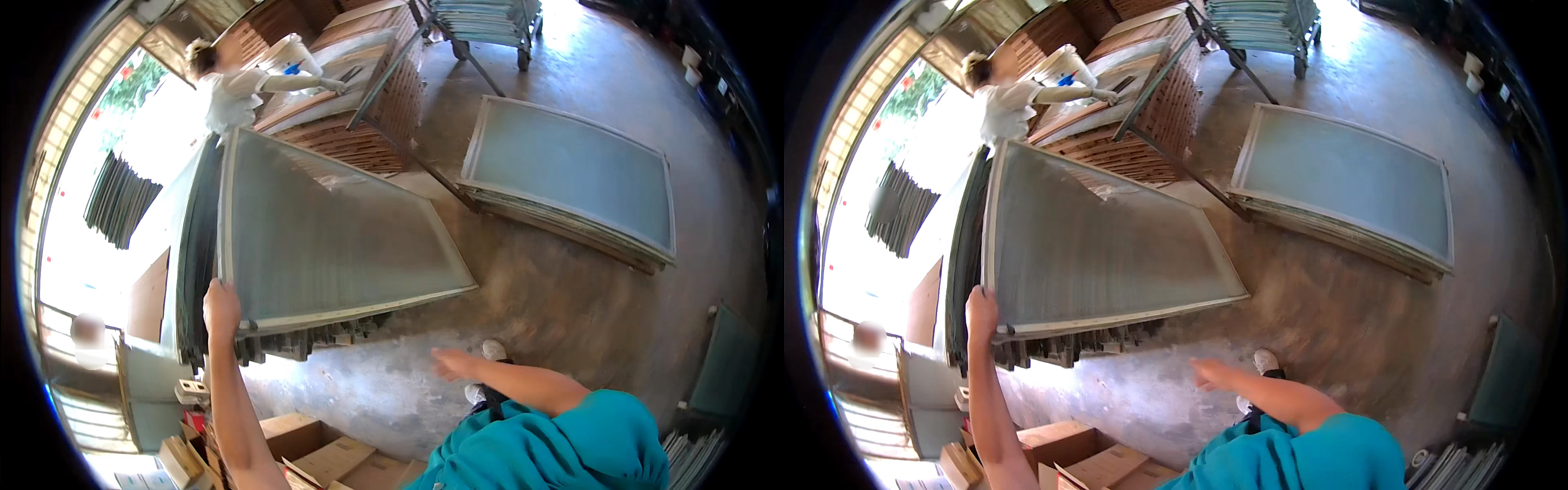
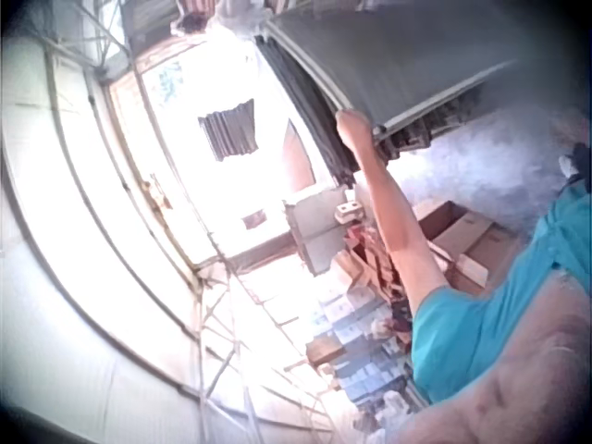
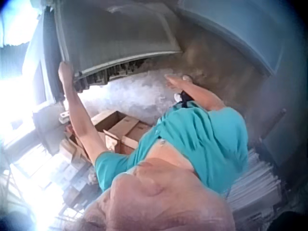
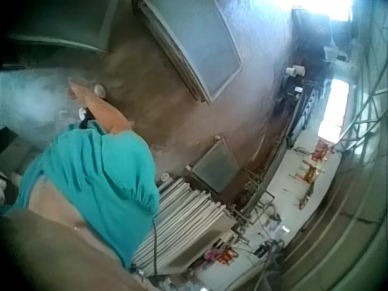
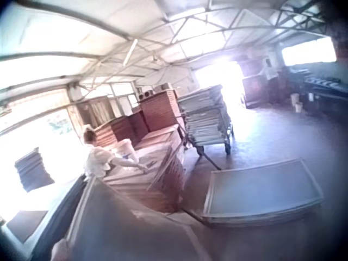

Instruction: The person moves from an outdoor area into a workshop and begins assembling window screens. They pick up large rectangular frames and mesh panels, place them on a workbench, and insert cardboard strips into the frame grooves. The person works alongside another individual, handling the components one by one.

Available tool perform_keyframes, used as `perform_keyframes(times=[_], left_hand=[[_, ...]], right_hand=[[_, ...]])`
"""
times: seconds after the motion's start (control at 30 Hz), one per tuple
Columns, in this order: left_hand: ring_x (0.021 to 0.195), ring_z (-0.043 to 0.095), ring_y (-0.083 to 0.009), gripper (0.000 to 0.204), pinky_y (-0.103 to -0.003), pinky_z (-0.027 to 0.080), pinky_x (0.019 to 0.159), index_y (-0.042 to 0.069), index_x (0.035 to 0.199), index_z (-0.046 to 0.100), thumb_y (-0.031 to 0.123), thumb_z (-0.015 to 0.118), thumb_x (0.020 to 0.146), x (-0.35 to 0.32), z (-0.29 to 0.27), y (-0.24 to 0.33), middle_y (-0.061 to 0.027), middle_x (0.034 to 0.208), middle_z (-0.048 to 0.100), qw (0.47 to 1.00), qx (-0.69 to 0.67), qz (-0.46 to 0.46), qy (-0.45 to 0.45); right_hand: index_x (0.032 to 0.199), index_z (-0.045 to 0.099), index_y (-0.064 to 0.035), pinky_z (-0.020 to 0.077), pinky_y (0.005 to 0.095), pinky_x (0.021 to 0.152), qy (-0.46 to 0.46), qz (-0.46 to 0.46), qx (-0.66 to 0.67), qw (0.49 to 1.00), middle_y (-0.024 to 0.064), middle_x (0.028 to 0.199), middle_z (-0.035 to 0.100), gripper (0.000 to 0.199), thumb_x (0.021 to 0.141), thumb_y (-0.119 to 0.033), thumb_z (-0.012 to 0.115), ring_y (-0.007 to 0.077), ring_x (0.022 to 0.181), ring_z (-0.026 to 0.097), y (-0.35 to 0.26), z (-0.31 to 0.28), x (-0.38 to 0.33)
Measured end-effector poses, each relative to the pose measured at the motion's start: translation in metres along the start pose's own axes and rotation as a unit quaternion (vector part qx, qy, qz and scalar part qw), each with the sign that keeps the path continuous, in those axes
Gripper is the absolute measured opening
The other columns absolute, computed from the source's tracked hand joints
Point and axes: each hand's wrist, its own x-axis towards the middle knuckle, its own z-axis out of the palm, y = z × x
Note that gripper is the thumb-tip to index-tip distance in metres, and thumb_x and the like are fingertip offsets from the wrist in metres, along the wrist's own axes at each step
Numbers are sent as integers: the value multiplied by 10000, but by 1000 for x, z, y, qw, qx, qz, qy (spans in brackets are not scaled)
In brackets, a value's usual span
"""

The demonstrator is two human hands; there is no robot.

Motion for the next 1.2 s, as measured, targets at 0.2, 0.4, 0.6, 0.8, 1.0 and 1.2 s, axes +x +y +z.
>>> perform_keyframes(times=[0.2, 0.4, 0.6, 0.8, 1.0, 1.2], left_hand=[[922, 553, -418, 313, -435, 435, 787, -69, 1029, 536, 187, 484, 858, 0, -25, 3, -272, 938, 586, 1000, -4, 24, 12], [836, 578, -370, 368, -406, 432, 739, -75, 1132, 491, 186, 480, 872, -65, -48, 28, -258, 885, 591, 994, -66, 81, 26], [737, 537, -170, 377, -284, 447, 650, -50, 1138, 506, 209, 511, 864, -214, -104, -62, -107, 846, 595, 990, -143, -13, 11], [660, 558, -189, 322, -296, 453, 592, -54, 1076, 545, 175, 526, 851, -264, -179, -68, -124, 801, 601, 989, -136, 38, 36], [606, 554, -184, 310, -291, 447, 550, -55, 1065, 554, 168, 537, 849, -232, -186, -146, -122, 759, 598, 984, -173, 15, 32], [552, 511, -134, 334, -256, 413, 492, -66, 1110, 521, 137, 550, 846, -201, -193, -90, -77, 680, 564, 977, -203, 67, 5]], right_hand=[[1327, 225, -34, 453, 513, 814, -112, 97, 460, 875, 192, 1178, 441, 880, 770, -686, 422, 340, 1002, 518, -75, 114, 86], [1178, 452, -110, 416, 496, 848, 84, 66, 694, 712, 86, 1159, 483, 703, 755, -671, 454, 257, 1024, 477, -135, 119, 118], [975, 514, -101, 510, 409, 571, 118, 203, 523, 820, 47, 866, 577, 359, 848, -401, 365, 213, 724, 594, -53, 187, -13], [1092, 479, -59, 445, 476, 860, 92, 221, 582, 777, 103, 1149, 535, 467, 830, -402, 301, 272, 1036, 535, 20, 237, -69], [1161, 415, -11, 413, 477, 909, 80, 187, 593, 779, 129, 1201, 494, 515, 843, -383, 253, 297, 1084, 506, -5, 231, -126], [1141, 390, 19, 403, 506, 927, 67, 168, 610, 771, 149, 1207, 485, 418, 874, -286, 289, 331, 1084, 505, -13, 222, -136]])
